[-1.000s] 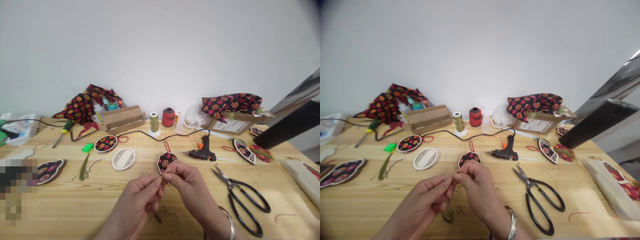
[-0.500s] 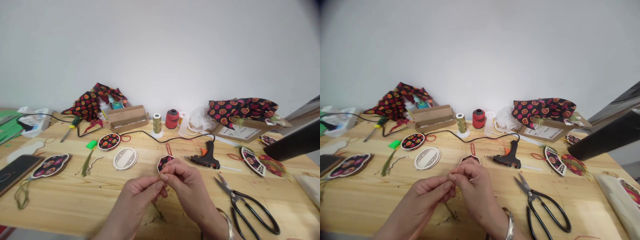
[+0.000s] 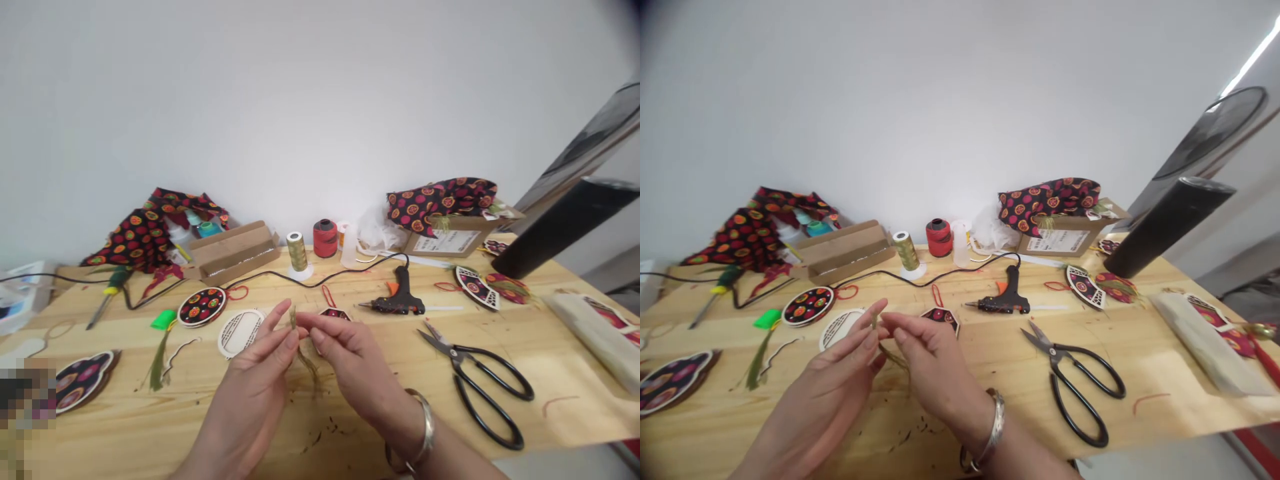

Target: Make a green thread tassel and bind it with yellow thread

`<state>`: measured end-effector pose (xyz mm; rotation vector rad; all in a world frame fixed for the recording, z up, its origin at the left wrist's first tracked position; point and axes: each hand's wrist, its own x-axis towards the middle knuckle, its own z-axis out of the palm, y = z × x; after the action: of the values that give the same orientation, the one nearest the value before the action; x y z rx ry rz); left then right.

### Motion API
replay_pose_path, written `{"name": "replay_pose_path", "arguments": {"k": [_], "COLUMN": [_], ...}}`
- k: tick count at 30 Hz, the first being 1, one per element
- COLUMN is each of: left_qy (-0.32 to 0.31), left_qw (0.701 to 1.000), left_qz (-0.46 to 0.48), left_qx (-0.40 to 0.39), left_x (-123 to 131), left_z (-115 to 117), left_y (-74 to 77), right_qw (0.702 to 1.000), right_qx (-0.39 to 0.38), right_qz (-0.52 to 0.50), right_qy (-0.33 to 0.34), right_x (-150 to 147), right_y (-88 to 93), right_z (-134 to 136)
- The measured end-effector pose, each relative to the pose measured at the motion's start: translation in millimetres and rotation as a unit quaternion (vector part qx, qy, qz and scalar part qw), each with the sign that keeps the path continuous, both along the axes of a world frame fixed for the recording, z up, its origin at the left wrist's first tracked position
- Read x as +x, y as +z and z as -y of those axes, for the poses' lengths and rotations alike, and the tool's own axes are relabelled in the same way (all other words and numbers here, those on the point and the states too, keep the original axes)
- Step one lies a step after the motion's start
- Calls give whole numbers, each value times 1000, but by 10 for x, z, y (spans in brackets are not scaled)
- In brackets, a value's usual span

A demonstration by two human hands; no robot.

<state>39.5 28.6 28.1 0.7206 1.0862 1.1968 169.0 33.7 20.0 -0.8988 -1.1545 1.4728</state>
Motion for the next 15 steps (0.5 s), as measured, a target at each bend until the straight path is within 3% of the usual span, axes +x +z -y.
{"name": "replay_pose_path", "arguments": {"k": [5,15], "left_qy": [37,26], "left_qw": [999,997], "left_qz": [36,76], "left_qx": [-4,-21], "left_x": [-40,-117], "left_z": [20,74], "left_y": [0,-65], "right_qw": [996,991], "right_qx": [74,91], "right_qz": [-9,80], "right_qy": [48,-56], "right_x": [-159,-212], "right_y": [42,-81], "right_z": [57,166]}}
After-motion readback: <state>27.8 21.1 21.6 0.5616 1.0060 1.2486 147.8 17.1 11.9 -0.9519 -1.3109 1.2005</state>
